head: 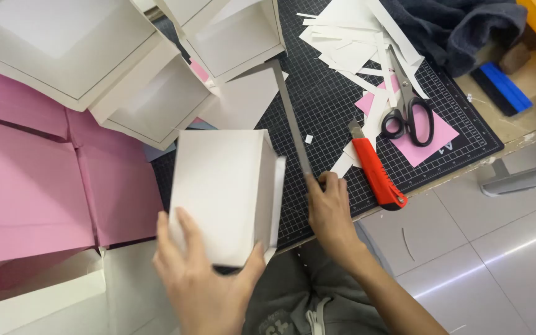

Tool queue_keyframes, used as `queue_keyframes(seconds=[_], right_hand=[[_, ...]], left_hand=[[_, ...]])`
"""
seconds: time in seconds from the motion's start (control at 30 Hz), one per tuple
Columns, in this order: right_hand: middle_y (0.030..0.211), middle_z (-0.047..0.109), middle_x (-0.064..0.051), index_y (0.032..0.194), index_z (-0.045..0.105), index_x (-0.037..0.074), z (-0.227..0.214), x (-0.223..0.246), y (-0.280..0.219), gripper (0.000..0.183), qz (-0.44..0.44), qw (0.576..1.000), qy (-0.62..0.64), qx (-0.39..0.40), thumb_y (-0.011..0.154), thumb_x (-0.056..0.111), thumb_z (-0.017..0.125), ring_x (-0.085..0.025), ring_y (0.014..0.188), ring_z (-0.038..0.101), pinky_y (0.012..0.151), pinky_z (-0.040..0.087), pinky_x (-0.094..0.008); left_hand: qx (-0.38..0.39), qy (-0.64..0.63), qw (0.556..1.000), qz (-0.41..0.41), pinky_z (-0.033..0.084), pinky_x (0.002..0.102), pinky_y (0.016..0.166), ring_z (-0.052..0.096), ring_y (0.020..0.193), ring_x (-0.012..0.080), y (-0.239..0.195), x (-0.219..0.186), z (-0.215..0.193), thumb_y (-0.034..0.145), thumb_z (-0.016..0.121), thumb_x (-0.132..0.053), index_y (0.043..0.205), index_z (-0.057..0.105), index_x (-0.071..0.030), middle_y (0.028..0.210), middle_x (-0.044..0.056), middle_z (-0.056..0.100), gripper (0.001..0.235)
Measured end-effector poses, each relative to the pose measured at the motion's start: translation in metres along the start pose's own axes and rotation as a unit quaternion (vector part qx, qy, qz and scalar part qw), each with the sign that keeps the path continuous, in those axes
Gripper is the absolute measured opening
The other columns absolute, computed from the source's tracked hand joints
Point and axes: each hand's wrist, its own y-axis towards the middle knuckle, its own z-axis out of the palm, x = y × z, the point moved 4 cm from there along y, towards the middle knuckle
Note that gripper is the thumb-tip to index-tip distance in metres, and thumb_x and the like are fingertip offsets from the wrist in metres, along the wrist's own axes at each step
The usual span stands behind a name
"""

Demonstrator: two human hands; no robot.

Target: The person trims excess paper from white paper boxes using scissors and a utility knife. They cut along the edges, remove strips, and smooth the folds with a blue tool. The person works on multiple boxes, stacking them as they finish.

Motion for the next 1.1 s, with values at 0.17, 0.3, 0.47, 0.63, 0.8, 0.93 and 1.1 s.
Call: queue_keyframes(seconds=[0.17,0.3,0.47,0.63,0.8,0.93,1.1], right_hand=[[0.143,0.046,-0.015,0.133,0.053,0.010,-0.020,0.029,0.002,0.045,-0.117,0.993,0.006,-0.022,0.089,0.008,0.061,-0.033,0.132,0.046,0.095,0.041,-0.061],[0.148,0.050,-0.012,0.131,0.059,0.005,0.013,0.036,-0.009,0.035,-0.181,0.983,0.011,0.026,0.104,0.023,0.048,-0.031,0.145,0.036,0.112,0.018,-0.058],[0.160,0.034,-0.014,0.115,0.054,0.011,0.022,0.030,-0.008,0.023,-0.147,0.984,-0.010,0.101,0.095,0.020,0.047,-0.030,0.150,0.027,0.113,0.010,-0.060],[0.159,0.036,-0.016,0.097,0.051,0.009,0.015,0.035,-0.001,0.015,-0.143,0.985,-0.009,0.099,0.096,0.023,0.057,-0.033,0.148,0.032,0.110,0.021,-0.063],[0.158,0.038,-0.018,0.089,0.049,0.009,0.011,0.035,0.005,0.019,-0.156,0.983,0.027,0.092,0.091,0.018,0.066,-0.035,0.147,0.034,0.109,0.022,-0.062],[0.148,0.043,-0.019,0.107,0.055,0.006,-0.001,0.032,0.016,0.025,-0.125,0.988,0.084,0.027,0.086,0.008,0.069,-0.034,0.136,0.044,0.102,0.033,-0.058],[0.120,0.050,-0.015,0.124,0.060,0.007,-0.022,0.004,0.011,0.033,-0.033,0.996,-0.017,-0.083,0.093,0.018,0.067,-0.032,0.108,0.049,0.082,0.041,-0.048]], left_hand=[[0.048,-0.021,0.991,-0.121,0.033,0.068,0.098,0.025,0.146,0.0490,-0.008,-0.003,0.025,0.074,0.072,-0.058,0.153,0.038,-0.003,0.163,0.029,0.014,0.102],[-0.156,-0.168,0.972,-0.046,0.005,0.073,0.134,-0.015,0.161,0.0450,-0.039,-0.009,0.064,0.086,0.042,-0.075,0.163,0.016,-0.003,0.167,0.023,-0.017,0.109],[-0.227,-0.251,0.941,0.016,0.036,0.059,0.129,-0.002,0.160,0.0457,-0.057,-0.010,0.130,0.086,0.085,-0.003,0.156,-0.027,-0.032,0.152,0.011,-0.047,0.135],[-0.078,-0.332,0.937,-0.078,0.036,0.050,0.117,0.032,0.148,0.0434,-0.077,0.027,0.134,0.083,0.078,-0.011,0.145,-0.036,-0.006,0.162,0.028,0.004,0.130],[-0.043,-0.339,0.938,-0.060,0.033,0.048,0.118,0.034,0.145,0.0435,-0.065,0.035,0.127,0.079,0.081,-0.017,0.149,-0.028,-0.003,0.159,0.030,0.016,0.130],[-0.075,-0.346,0.931,-0.084,0.037,0.048,0.114,0.039,0.138,0.0398,-0.055,0.032,0.118,0.071,0.086,-0.022,0.151,-0.004,-0.001,0.150,0.027,0.027,0.122],[-0.087,-0.351,0.925,-0.115,0.033,0.052,0.117,0.032,0.144,0.0416,-0.050,0.030,0.116,0.067,0.089,-0.025,0.154,-0.014,-0.003,0.158,0.027,0.017,0.136]])
